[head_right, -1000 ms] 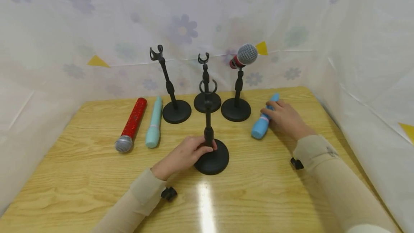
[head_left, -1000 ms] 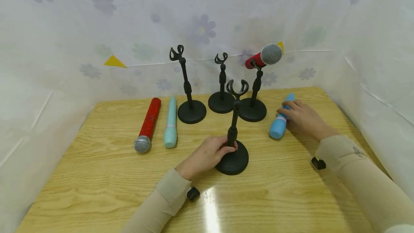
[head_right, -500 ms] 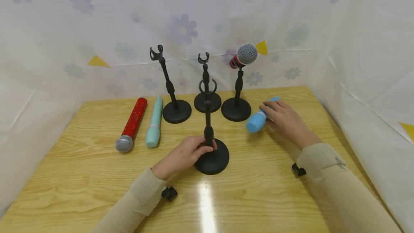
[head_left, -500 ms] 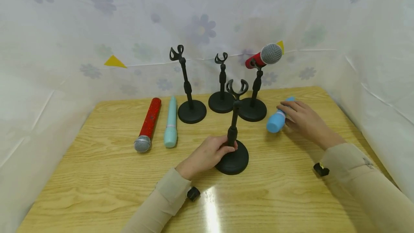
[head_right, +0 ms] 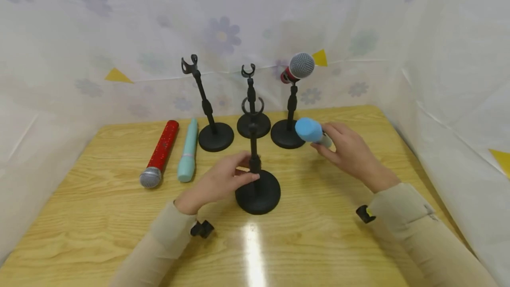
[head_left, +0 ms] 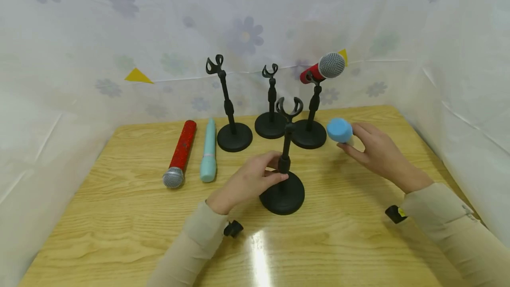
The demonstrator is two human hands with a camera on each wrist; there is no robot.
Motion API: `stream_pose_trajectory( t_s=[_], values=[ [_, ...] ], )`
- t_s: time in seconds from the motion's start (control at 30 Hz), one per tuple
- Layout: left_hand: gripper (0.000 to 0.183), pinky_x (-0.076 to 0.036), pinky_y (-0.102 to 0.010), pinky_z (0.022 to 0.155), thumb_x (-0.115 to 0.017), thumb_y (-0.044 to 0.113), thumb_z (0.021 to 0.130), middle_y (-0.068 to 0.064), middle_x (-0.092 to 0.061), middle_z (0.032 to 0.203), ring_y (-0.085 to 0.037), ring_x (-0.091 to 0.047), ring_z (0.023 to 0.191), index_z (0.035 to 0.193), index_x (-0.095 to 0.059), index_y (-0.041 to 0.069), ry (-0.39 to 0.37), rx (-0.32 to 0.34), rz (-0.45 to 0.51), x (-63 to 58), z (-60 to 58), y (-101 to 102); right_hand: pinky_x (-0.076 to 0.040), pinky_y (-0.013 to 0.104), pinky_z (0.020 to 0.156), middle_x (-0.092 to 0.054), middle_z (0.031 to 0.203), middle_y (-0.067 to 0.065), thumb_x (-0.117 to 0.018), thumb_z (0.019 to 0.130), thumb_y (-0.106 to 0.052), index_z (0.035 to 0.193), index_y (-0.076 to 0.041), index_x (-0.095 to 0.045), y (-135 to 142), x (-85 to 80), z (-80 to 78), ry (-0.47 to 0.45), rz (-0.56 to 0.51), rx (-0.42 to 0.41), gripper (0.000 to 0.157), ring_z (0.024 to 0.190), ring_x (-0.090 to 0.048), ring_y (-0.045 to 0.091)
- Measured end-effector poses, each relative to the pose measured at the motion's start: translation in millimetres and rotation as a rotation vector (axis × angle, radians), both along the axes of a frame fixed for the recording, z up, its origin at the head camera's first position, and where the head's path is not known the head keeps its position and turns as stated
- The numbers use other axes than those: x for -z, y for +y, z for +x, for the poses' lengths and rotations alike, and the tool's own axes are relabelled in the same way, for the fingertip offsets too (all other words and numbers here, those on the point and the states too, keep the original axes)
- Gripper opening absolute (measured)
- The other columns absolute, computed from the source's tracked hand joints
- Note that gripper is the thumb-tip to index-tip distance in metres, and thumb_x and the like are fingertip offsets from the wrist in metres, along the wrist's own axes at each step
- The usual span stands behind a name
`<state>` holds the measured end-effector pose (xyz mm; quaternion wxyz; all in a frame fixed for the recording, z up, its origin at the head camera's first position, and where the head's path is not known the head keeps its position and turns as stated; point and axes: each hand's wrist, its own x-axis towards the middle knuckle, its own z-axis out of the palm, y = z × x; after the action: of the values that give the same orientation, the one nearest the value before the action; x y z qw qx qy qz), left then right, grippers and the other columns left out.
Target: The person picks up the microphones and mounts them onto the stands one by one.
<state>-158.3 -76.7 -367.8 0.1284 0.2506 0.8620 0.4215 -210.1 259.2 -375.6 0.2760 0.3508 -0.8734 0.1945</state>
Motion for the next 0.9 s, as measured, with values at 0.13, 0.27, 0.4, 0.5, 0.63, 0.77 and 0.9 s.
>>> stream_pose_trajectory(
  t_s=[0.13, 0.27, 0.4, 0.5, 0.63, 0.77, 0.9],
  values=[
    [0.047, -0.057, -0.032, 0.098, -0.068, 0.032, 0.097, 0.004, -0.066, 0.127, -0.012, -0.065, 0.118, 0.139, -0.055, 0.017, 0.041, 0.018, -0.022, -12.4, 0.0, -3, -0.055, 0.048, 0.076, -0.070, 0.106, 0.015, -0.079, 0.089, -0.020, 0.115, 0.000, -0.064, -10, -11.0, 5.3, 0.003, -0.033, -0.023, 0.036, 0.096, -0.067, 0.032],
    [0.043, -0.057, -0.030, 0.098, -0.071, 0.031, 0.096, 0.005, -0.067, 0.123, -0.010, -0.065, 0.115, 0.134, -0.059, 0.019, 0.056, 0.019, 0.011, -21.5, 1.4, -4, -0.054, 0.042, 0.076, -0.070, 0.107, 0.015, -0.071, 0.095, -0.033, 0.117, 0.001, -0.064, -17, -19.5, 9.6, 0.031, -0.046, -0.053, 0.041, 0.094, -0.068, 0.029],
    [0.034, -0.058, -0.021, 0.090, -0.073, 0.029, 0.094, 0.005, -0.071, 0.114, -0.008, -0.068, 0.107, 0.125, -0.065, 0.018, 0.144, 0.003, 0.057, -26.0, 3.2, 1, -0.053, 0.036, 0.077, -0.071, 0.107, 0.010, -0.081, 0.087, -0.018, 0.123, -0.001, -0.063, -24, -27.2, 13.3, 0.017, -0.064, -0.055, 0.044, 0.092, -0.068, 0.024],
    [0.027, -0.058, -0.016, 0.084, -0.073, 0.025, 0.093, 0.003, -0.073, 0.108, -0.008, -0.071, 0.101, 0.117, -0.068, 0.015, 0.248, 0.004, 0.069, -23.1, 4.3, 6, -0.054, 0.039, 0.077, -0.071, 0.110, 0.010, -0.086, 0.074, -0.001, 0.127, -0.003, -0.062, -31, -33.5, 16.7, 0.001, -0.075, -0.049, 0.059, 0.094, -0.069, 0.024],
    [0.018, -0.058, -0.014, 0.080, -0.070, 0.019, 0.095, 0.000, -0.074, 0.105, -0.008, -0.073, 0.096, 0.112, -0.068, 0.012, 0.351, 0.015, 0.093, -17.4, 5.4, 9, -0.053, 0.042, 0.077, -0.071, 0.110, 0.011, -0.086, 0.073, 0.001, 0.125, -0.002, -0.061, -41, -43.6, 20.2, -0.008, -0.096, -0.038, 0.058, 0.098, -0.070, 0.027],
    [0.016, -0.058, -0.014, 0.079, -0.068, 0.019, 0.097, 0.000, -0.074, 0.105, -0.008, -0.073, 0.094, 0.111, -0.068, 0.012, 0.376, 0.017, 0.100, -16.1, 5.9, 9, -0.052, 0.035, 0.080, -0.071, 0.108, 0.012, -0.083, 0.075, 0.003, 0.122, 0.001, -0.060, -50, -56.2, 20.8, -0.002, -0.127, -0.054, 0.052, 0.099, -0.069, 0.028],
    [0.017, -0.059, -0.016, 0.080, -0.068, 0.021, 0.097, -0.002, -0.074, 0.107, -0.009, -0.073, 0.096, 0.112, -0.068, 0.012, 0.340, 0.015, 0.099, -17.7, 5.8, 9, -0.048, 0.022, 0.090, -0.068, 0.111, 0.014, -0.081, 0.077, 0.006, 0.122, 0.003, -0.059, -60, -72.7, 18.9, 0.018, -0.173, -0.097, 0.050, 0.103, -0.068, 0.030]
  ],
)
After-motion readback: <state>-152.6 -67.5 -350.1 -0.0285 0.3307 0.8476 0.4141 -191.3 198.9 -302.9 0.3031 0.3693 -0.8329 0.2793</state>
